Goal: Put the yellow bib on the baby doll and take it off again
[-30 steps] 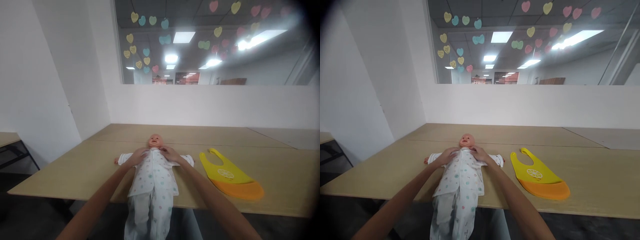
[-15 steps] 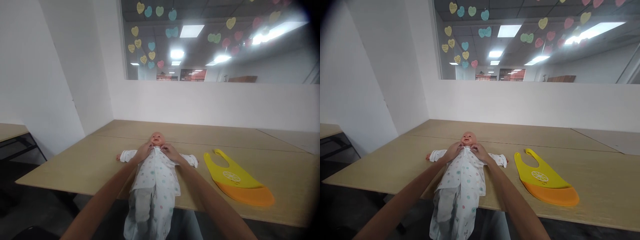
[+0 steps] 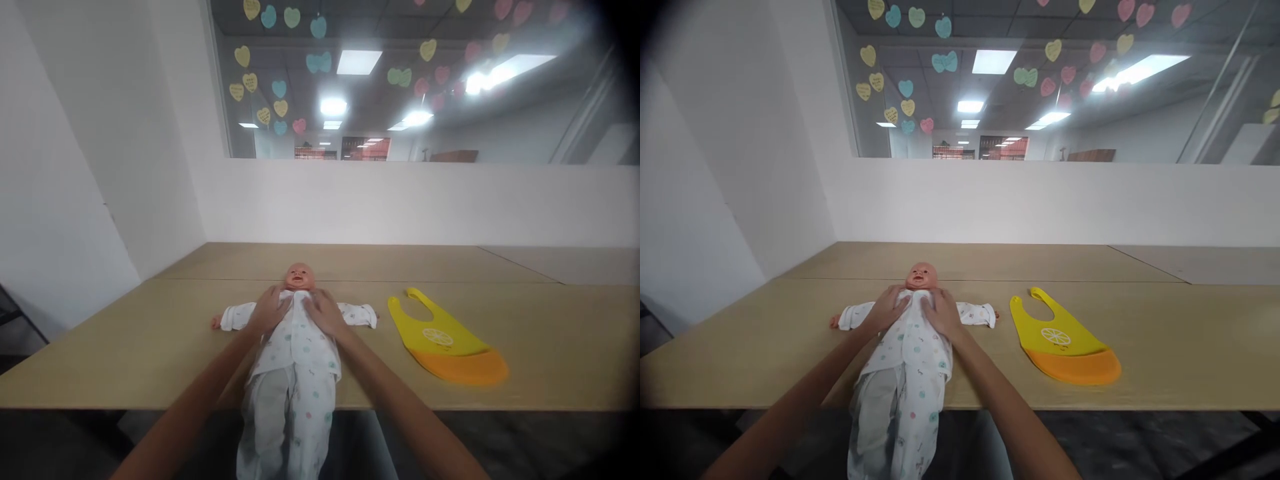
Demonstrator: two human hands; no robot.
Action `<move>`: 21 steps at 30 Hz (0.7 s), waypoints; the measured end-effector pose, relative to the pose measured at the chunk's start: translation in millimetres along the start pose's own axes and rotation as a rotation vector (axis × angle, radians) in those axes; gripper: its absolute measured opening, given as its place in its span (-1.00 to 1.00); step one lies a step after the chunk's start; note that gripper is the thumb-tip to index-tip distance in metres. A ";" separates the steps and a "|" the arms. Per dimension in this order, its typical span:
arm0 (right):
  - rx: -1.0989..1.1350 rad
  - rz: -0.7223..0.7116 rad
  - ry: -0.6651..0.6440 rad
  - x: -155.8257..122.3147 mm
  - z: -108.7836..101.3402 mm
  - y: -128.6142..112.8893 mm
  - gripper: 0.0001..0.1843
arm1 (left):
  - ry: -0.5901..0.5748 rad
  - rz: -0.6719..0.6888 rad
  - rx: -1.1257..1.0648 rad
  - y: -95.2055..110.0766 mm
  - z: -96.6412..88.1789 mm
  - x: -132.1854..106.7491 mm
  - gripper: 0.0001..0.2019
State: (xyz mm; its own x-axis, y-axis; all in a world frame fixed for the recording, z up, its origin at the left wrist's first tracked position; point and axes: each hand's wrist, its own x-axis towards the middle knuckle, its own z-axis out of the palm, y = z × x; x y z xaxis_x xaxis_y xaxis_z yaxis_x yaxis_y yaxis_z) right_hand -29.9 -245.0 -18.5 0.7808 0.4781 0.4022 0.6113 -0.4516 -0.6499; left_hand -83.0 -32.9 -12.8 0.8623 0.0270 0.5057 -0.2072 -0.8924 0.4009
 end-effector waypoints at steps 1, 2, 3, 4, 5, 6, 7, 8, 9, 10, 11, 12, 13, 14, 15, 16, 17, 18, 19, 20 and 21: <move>-0.007 -0.023 -0.051 -13.6 -1.9 -8.8 -0.41 | -0.018 0.036 0.001 4.1 1.5 -5.9 -0.54; -0.017 -0.047 -0.103 -27.8 -3.5 -17.1 -0.36 | -0.049 0.075 0.000 8.4 3.4 -12.1 -0.53; -0.032 -0.077 -0.150 -41.8 -5.8 -24.0 -0.31 | -0.086 0.107 0.004 12.3 5.2 -18.6 -0.50; -0.050 -0.108 -0.186 -54.9 -9.4 -28.6 -0.27 | -0.128 0.131 0.014 15.5 6.7 -25.2 -0.48; -0.072 -0.144 -0.211 -66.3 -15.2 -30.0 -0.25 | -0.168 0.143 0.029 17.6 7.5 -31.5 -0.45; -0.097 -0.178 -0.218 -75.3 -24.1 -27.3 -0.26 | -0.201 0.143 0.047 18.6 7.4 -37.3 -0.42; -0.129 -0.196 -0.200 -81.4 -36.5 -20.1 -0.28 | -0.229 0.143 0.061 18.7 6.6 -42.5 -0.39; -0.170 -0.198 -0.176 -84.6 -52.7 -8.2 -0.33 | -0.250 0.138 0.069 18.1 5.4 -46.8 -0.36; -0.227 -0.174 -0.136 -84.7 -72.5 8.4 -0.37 | -0.264 0.133 0.072 17.2 4.1 -50.4 -0.34; -0.296 -0.125 -0.083 -82.3 -95.5 28.9 -0.44 | -0.271 0.129 0.072 16.4 3.0 -53.2 -0.32; -0.381 -0.069 -0.081 -78.0 -120.6 52.4 -0.54 | -0.270 0.125 0.072 16.1 2.5 -55.4 -0.31; -0.484 0.047 -0.050 -72.5 -146.6 77.8 -0.61 | -0.264 0.123 0.073 16.3 2.8 -57.1 -0.30; -0.569 0.207 0.003 -66.6 -172.2 104.0 -0.62 | -0.253 0.120 0.078 17.0 3.8 -58.4 -0.30; -0.627 0.404 0.025 -61.3 -196.0 129.7 -0.62 | -0.238 0.115 0.084 17.9 5.5 -59.5 -0.30; -0.662 0.536 0.020 -57.0 -217.0 153.8 -0.59 | -0.222 0.112 0.092 18.7 7.7 -60.5 -0.30; -0.660 0.608 -0.003 -53.9 -234.6 175.6 -0.54 | -0.204 0.110 0.098 19.2 10.1 -61.3 -0.31; -0.635 0.659 -0.001 -52.0 -248.4 194.3 -0.49 | -0.187 0.109 0.102 19.2 12.5 -62.0 -0.32; -0.587 0.698 -0.010 -51.1 -258.5 209.6 -0.45 | -0.174 0.109 0.104 18.7 14.6 -62.6 -0.33; -0.530 0.717 -0.027 -50.7 -265.1 221.6 -0.44 | -0.166 0.110 0.105 17.8 16.4 -63.2 -0.34; -0.490 0.725 -0.033 -50.6 -269.0 230.3 -0.45 | -0.162 0.112 0.106 16.6 17.6 -63.6 -0.34; -0.471 0.729 -0.042 -50.5 -270.6 236.0 -0.49 | -0.160 0.116 0.108 15.4 18.4 -64.0 -0.35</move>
State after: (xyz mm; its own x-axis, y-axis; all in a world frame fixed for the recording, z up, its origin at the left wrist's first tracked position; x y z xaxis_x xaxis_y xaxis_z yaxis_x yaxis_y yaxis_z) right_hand 109.9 -579.6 -17.7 0.9988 -0.0288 -0.0403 -0.0425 -0.9164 -0.3980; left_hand -132.9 -56.7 -53.0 0.8997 -0.1431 0.4124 -0.2661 -0.9287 0.2582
